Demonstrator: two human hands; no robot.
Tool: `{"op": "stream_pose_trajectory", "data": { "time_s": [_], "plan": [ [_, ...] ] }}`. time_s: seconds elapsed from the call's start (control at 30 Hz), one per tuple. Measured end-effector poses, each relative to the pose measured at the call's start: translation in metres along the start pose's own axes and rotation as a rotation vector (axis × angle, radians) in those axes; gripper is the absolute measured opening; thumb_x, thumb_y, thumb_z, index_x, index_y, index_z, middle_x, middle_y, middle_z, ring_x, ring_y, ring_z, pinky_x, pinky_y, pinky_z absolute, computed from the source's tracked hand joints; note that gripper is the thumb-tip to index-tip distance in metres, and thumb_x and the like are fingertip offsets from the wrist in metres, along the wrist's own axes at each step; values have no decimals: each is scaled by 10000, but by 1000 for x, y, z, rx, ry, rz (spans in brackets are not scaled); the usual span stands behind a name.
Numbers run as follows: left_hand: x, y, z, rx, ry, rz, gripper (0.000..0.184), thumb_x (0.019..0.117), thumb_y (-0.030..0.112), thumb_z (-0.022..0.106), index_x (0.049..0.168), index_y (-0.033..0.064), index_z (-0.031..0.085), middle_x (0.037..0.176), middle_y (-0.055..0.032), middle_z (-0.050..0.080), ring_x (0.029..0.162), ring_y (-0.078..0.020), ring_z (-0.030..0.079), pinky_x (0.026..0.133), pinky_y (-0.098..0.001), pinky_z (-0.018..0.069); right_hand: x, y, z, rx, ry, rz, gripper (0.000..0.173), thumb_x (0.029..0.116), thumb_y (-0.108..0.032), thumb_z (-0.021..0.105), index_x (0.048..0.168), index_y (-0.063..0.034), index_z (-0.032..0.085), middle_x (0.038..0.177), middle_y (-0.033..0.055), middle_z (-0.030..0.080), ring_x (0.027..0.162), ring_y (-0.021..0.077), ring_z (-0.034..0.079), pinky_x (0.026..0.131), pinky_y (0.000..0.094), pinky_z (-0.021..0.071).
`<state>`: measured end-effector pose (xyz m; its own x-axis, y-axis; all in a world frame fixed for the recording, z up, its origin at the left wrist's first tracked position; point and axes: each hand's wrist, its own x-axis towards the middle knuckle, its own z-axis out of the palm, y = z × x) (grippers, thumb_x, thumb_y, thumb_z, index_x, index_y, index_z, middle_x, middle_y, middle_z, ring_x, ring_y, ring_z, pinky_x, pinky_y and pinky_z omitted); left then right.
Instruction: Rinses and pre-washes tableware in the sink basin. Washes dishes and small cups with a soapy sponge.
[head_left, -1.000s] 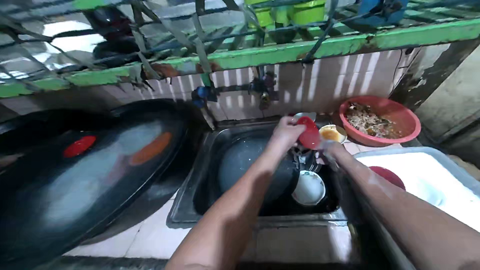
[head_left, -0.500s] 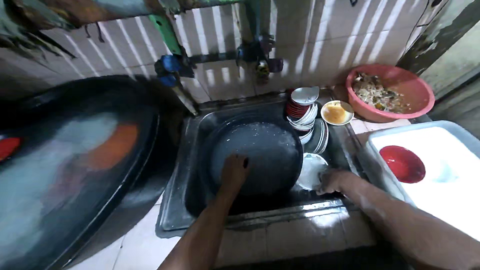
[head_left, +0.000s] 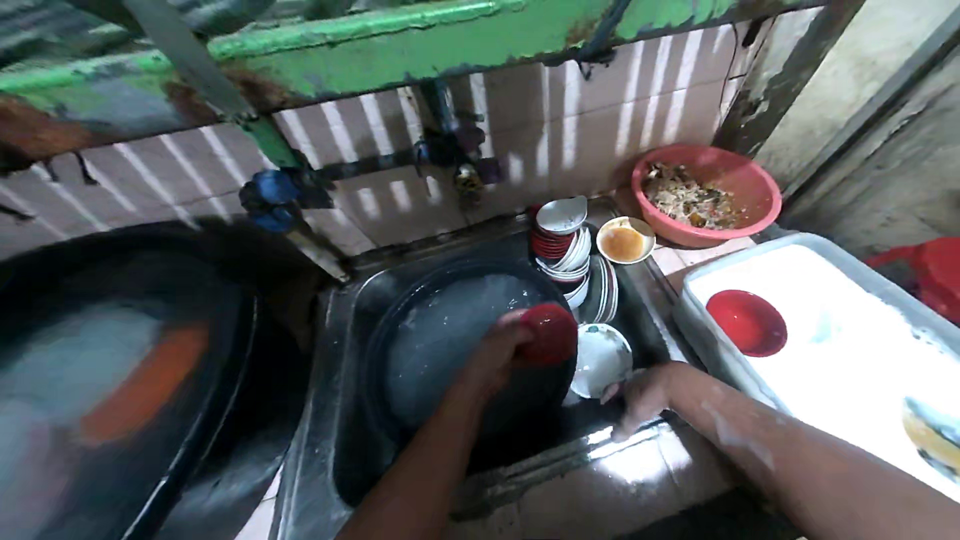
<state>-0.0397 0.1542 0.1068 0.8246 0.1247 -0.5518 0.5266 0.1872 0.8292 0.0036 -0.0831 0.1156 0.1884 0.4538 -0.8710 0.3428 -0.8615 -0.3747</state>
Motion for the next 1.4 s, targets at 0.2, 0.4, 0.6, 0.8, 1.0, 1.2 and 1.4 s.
{"op": "stream_pose_trajectory", "data": {
  "time_s": [0.2, 0.4, 0.6, 0.8, 1.0, 1.2, 1.4],
  "plan": [
    [-4, 74, 71, 260, -92, 156, 506, 970, 29, 550, 1467, 96, 481, 1240, -167, 642, 950, -250, 671, 765, -412, 578, 11, 20, -41, 2, 461, 184, 326, 1036, -178, 556, 1270, 30, 648, 1298, 275, 634, 1240, 449, 597, 1024, 649, 460],
    [-25, 114, 119, 1049, 182, 878, 361, 950, 287, 686, 1302, 209, 691, 1409, -101, 576, 1331, -336, 503, 1041, -537, 468, 9, 1, -54, -152, 832, 94, 309, 1049, -168, 523, 1298, -44, 656, 1252, 249, 669, 1171, 468, 633, 934, 674, 500],
    [-11, 79, 37, 873, 464, 895, 392, 940, 270, 686, 1295, 105, 681, 1399, -188, 573, 1323, -392, 510, 1078, -583, 429, -77, 31, -78, -248, 1379, -369, 288, 932, -7, 651, 1153, -157, 759, 1175, 115, 728, 1148, 337, 676, 949, 595, 554],
    [13, -30, -97, 1130, 595, 325, 379, 974, 281, 682, 1295, 81, 680, 1410, -250, 555, 1323, -469, 497, 1092, -625, 405, -160, 112, -69, -260, 1174, 302, 245, 979, -31, 624, 1181, -104, 744, 1165, 238, 702, 1028, 499, 674, 786, 722, 515],
    [24, -109, -125, 655, 558, 78, 365, 1010, 211, 617, 1337, 48, 625, 1294, -184, 653, 1204, -314, 629, 1035, -518, 506, -105, 63, -101, -227, 1237, 47, 205, 986, -110, 649, 1163, -93, 753, 1115, 219, 725, 1021, 460, 697, 845, 698, 533],
    [27, -92, -82, -31, 409, 57, 418, 1035, 108, 499, 1443, 21, 500, 1319, -200, 611, 1132, -282, 629, 929, -467, 545, 4, 27, -155, -277, 739, 204, 541, 965, -114, 669, 1480, -39, 523, 1609, 215, 373, 1480, 434, 361, 1135, 626, 394],
    [19, 9, -27, -166, 266, 52, 459, 1000, 46, 530, 1455, 60, 466, 1224, -197, 631, 1029, -284, 672, 814, -436, 595, 35, 31, -161, -302, 797, 227, 350, 987, -79, 589, 1331, -84, 655, 1448, 169, 573, 1379, 421, 488, 1084, 626, 430]
  ]
}}
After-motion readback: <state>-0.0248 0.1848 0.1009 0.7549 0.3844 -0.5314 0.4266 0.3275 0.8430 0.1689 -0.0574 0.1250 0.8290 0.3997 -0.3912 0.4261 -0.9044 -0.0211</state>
